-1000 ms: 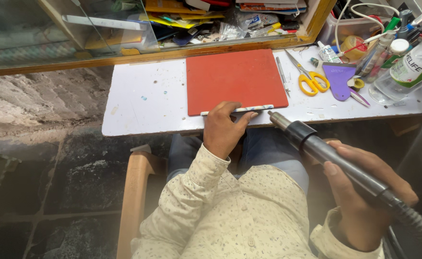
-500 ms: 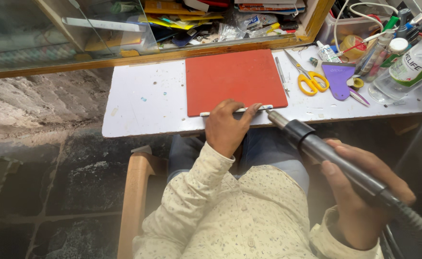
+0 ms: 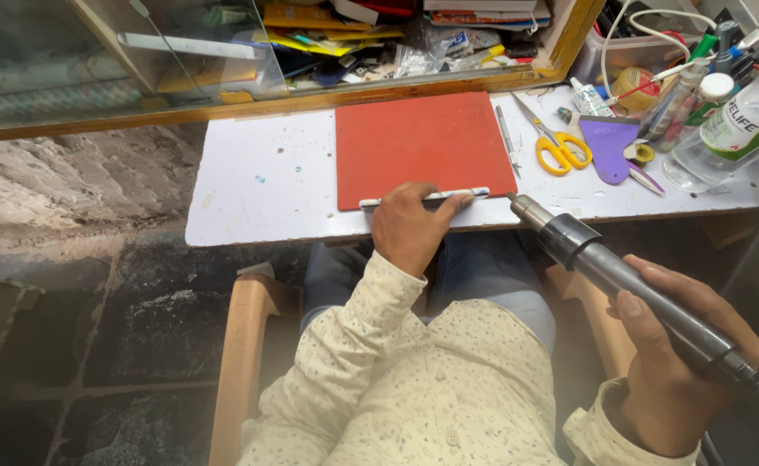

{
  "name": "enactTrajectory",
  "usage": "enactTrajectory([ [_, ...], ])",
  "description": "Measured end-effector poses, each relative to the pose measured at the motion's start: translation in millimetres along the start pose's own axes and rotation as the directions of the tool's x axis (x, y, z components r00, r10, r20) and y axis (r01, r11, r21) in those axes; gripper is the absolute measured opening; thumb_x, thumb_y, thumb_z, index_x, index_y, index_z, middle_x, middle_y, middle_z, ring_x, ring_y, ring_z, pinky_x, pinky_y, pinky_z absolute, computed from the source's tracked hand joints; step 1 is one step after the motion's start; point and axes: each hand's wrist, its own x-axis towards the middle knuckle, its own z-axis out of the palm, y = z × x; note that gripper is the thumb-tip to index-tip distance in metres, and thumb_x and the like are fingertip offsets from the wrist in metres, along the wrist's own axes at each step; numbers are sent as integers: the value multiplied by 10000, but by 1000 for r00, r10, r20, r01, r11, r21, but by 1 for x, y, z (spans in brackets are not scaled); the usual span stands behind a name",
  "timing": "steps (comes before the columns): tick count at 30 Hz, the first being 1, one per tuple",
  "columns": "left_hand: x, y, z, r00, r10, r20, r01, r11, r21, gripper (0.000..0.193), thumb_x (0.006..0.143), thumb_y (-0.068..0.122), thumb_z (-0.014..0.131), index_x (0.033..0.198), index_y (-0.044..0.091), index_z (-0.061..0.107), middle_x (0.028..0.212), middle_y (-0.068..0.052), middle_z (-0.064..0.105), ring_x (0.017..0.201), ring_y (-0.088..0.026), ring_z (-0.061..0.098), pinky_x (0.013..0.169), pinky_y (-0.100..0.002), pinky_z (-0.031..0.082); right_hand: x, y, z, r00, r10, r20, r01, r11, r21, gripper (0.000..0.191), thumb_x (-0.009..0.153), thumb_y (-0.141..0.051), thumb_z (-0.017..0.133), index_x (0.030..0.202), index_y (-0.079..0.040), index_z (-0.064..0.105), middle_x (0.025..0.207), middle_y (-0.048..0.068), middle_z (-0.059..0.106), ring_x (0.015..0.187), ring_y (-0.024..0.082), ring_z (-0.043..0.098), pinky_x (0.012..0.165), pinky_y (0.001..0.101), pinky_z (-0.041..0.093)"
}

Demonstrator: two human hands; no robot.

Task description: The person uses a metal tool to pry along the edges of a smartphone, then applies heat with a heat gun along the device's perimeter. The phone is rotated and repositioned repeatedly while the heat is applied.

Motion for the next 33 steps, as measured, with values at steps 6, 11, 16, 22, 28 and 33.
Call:
enactTrajectory([
  [6, 1, -4, -3, 999, 33, 1, -33, 997, -63, 582, 833, 558, 755, 968, -7, 784, 921, -183, 752, 860, -335, 729, 756, -416, 569, 1, -1, 1, 1000, 3, 8, -2, 1000, -24, 184, 964, 91, 748, 1126, 147, 678, 1108, 268, 724, 947, 256, 765, 863, 276, 641],
  [11, 1, 2, 0, 999, -42, 3, 42, 999, -2, 529, 861, 536, 736, 900, 12, 794, 866, -180, 748, 809, -344, 727, 729, -429, 563, 0, -5, 3, 1000, 28, 11, -28, 999, 28, 190, 959, 62, 761, 1116, 137, 683, 1086, 261, 726, 884, 243, 755, 830, 267, 627],
  [16, 1, 4, -1, 1000, 10, -14, -9, 1000, 20, 480, 896, 496, 715, 877, 20, 779, 839, -172, 739, 774, -347, 715, 684, -434, 551, 2, -14, 8, 998, 34, 45, -37, 998, 55, 205, 935, 58, 754, 1120, 122, 691, 1090, 255, 731, 935, 251, 754, 879, 277, 616],
  [22, -1, -5, -2, 983, 166, -72, -173, 979, -106, 332, 944, 328, 701, 950, 0, 758, 948, -167, 746, 844, -334, 722, 744, -399, 564, 1, -24, 20, 995, 72, 67, -76, 995, 62, 281, 857, 69, 735, 1133, 91, 684, 1091, 237, 728, 997, 268, 757, 976, 323, 625],
  [28, -1, -3, 2, 973, 228, 23, -214, 940, -265, 182, 977, 182, 689, 1047, 23, 742, 1055, -142, 749, 935, -322, 731, 814, -390, 583, 1, -28, 23, 994, 48, 94, -50, 999, 21, 293, 841, 85, 735, 1128, 95, 678, 1103, 246, 720, 1046, 278, 743, 989, 319, 610],
  [33, -4, -2, 0, 981, 174, 87, -150, 963, -225, 207, 888, 104, 707, 1077, 25, 730, 1032, -142, 740, 898, -337, 718, 796, -400, 567, 2, -29, 20, 991, 129, 39, -133, 984, 116, 242, 888, 84, 710, 1128, 80, 685, 1077, 227, 730, 1029, 264, 762, 1006, 326, 631],
])
